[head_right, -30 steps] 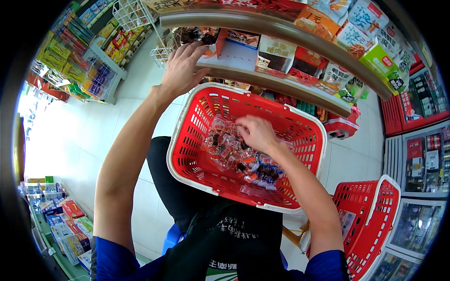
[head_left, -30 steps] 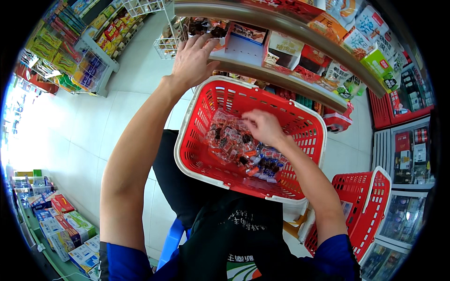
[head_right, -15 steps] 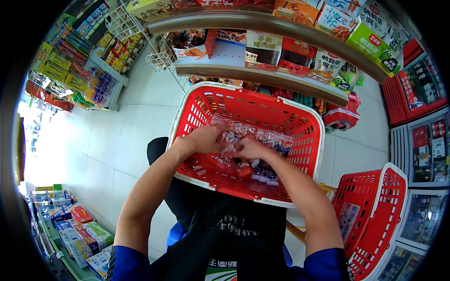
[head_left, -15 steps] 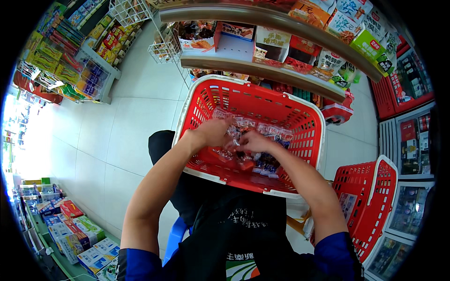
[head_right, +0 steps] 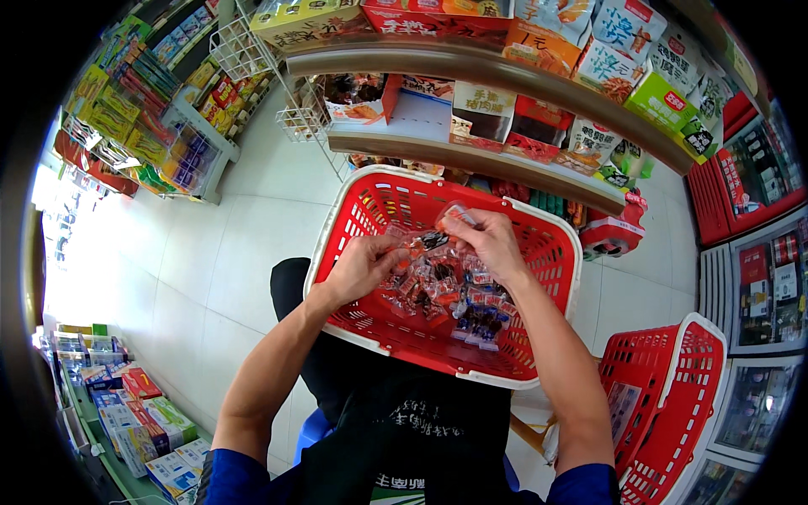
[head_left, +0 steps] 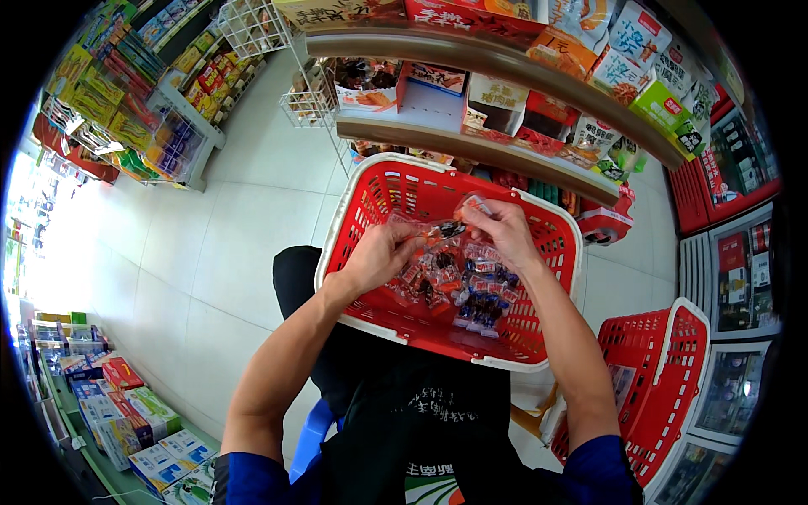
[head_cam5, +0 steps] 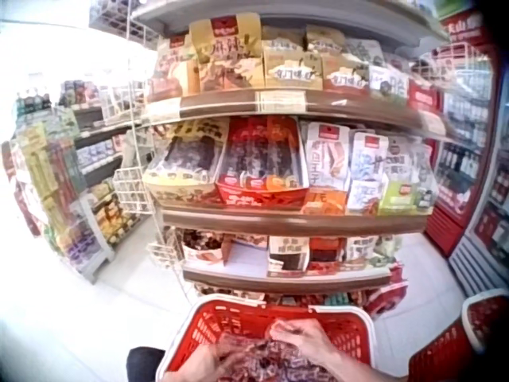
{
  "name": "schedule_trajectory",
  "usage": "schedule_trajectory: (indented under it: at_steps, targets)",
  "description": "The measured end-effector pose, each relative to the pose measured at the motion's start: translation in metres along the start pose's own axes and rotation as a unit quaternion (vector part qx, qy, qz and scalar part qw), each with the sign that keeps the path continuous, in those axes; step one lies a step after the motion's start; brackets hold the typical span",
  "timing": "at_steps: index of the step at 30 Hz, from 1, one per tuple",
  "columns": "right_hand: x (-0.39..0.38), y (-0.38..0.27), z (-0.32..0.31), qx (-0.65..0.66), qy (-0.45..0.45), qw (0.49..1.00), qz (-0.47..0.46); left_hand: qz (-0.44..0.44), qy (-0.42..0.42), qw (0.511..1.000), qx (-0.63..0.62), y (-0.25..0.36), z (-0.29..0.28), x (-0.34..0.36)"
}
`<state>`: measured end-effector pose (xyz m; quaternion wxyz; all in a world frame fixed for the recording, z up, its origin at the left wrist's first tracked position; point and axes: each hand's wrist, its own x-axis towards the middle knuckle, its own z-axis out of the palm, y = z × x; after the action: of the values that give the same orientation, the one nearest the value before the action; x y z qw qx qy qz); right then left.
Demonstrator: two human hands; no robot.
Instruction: The person sits on a stool in a store aisle and repeatedly transfers small packaged snack items from a red basket on their lap to a shelf above. They pick up items one by one, place them on the shelf, and continue until the basket is empty.
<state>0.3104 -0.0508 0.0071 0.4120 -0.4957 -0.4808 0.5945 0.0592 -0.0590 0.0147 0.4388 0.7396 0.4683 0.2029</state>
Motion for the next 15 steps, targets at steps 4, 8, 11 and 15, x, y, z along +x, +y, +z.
schedule_trajectory:
  at_steps: [4,8,11,15]
  targets:
    - [-0.002,0.019,0.014,0.236,0.083,0.968,-0.009,0.104,0.111,0.982,-0.110,0.005,0.017,-0.005]
    - [-0.011,0.009,0.020,0.156,0.024,0.987,-0.022,0.014,0.121,0.976,-0.181,-0.020,0.013,-0.005]
    - [-0.011,0.001,0.017,0.157,-0.006,0.987,0.006,0.026,0.113,0.962,-0.246,-0.025,0.007,-0.005]
    - [0.000,-0.029,0.038,0.173,0.038,0.984,-0.031,-0.008,0.179,0.926,-0.331,-0.004,-0.013,0.011]
